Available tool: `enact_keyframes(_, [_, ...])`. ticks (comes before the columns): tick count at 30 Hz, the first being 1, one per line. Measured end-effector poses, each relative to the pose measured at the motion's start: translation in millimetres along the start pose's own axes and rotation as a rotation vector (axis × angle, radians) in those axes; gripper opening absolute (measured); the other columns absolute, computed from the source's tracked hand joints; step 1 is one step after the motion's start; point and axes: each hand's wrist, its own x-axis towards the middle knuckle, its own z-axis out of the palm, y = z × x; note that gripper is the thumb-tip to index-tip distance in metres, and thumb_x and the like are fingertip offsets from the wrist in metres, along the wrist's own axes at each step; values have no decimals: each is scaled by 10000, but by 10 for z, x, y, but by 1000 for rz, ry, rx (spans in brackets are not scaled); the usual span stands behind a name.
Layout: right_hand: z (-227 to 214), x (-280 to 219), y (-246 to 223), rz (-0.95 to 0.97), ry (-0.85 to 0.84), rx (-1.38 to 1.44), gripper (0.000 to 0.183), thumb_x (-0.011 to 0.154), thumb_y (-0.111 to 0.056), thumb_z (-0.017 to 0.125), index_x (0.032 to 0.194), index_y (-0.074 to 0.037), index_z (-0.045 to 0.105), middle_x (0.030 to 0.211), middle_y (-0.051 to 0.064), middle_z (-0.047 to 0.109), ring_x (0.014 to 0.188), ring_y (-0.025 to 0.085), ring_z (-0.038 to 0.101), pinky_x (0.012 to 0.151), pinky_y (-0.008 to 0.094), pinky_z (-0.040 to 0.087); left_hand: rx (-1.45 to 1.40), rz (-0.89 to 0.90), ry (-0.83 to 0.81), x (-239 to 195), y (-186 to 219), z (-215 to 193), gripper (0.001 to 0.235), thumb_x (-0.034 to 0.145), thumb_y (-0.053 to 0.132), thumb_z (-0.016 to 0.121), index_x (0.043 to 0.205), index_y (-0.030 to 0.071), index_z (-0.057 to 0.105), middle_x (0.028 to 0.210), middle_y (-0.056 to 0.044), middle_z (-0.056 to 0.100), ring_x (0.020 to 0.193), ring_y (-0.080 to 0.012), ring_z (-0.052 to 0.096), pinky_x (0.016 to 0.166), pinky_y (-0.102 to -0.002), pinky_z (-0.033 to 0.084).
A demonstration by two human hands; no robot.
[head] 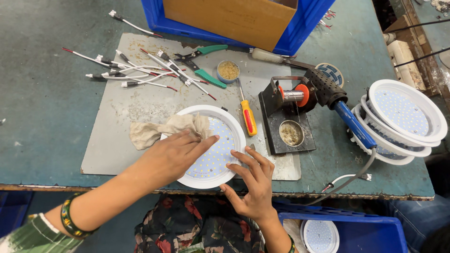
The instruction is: The person solders wires to a round LED panel and then to a rectangular LED light fixture using a soldering iron and solder wire. They wipe the round panel with a cloth and place it aside before continuing to solder connections on the rectangular fixture.
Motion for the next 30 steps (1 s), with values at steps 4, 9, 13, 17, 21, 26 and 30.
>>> enact_keyframes(4, [6,17,-13,3,6,-3,423,764,-354,824,1104,-128,713,1338,53,670,1391,331,487,1119,446,323,49,39,1,30,-7,-3,542,834,124,606,1364,48,528,1087,-157,714,1062,-364,689,834,-394,564])
enact_keyframes(9, [-8,9,-12,-3,14,-2,417,768,-348,823,1102,-126,712,1337,50,673,1389,331,488,1110,446,326,8,-96,-359,148,-5,-35,449,909,113,573,1351,86,507,1038,-148,688,971,-319,712,824,-408,589])
enact_keyframes(13, [-8,1,-31,-11,18,-9,410,779,-350,817,1104,-126,708,1345,47,672,1393,330,488,1111,447,329,-289,-606,-365,305,-318,-54,329,963,185,605,1291,174,575,979,-124,747,911,-299,720,776,-426,552])
enact_keyframes(17, [-15,-16,-18,-19,21,-7,402,784,-339,819,1103,-122,706,1347,51,667,1385,334,483,1105,454,325,-1253,-679,192,146,-863,-150,316,958,61,649,1260,59,555,982,-94,710,904,-153,716,756,-293,559])
enact_keyframes(21, [-10,-5,-14,-25,24,8,397,769,-322,824,1088,-116,707,1346,57,663,1376,331,490,1096,450,327,-1430,-935,277,-154,-1049,-164,346,959,74,626,1297,69,550,1053,-57,717,923,-117,693,793,-292,563])
enact_keyframes(26, [19,10,-45,-10,25,-5,397,748,-313,828,1073,-116,712,1338,49,670,1375,329,493,1079,444,337,-1498,-855,269,-328,-872,-176,396,974,99,618,1359,42,547,1147,-70,726,958,-97,667,789,-257,530])
enact_keyframes(30, [26,-7,-30,-6,29,-6,406,744,-307,828,1081,-112,714,1340,49,673,1378,322,496,1071,441,350,-1339,-792,280,-374,-731,-155,462,948,127,634,1385,44,510,1121,-78,735,982,-86,682,824,-240,550])
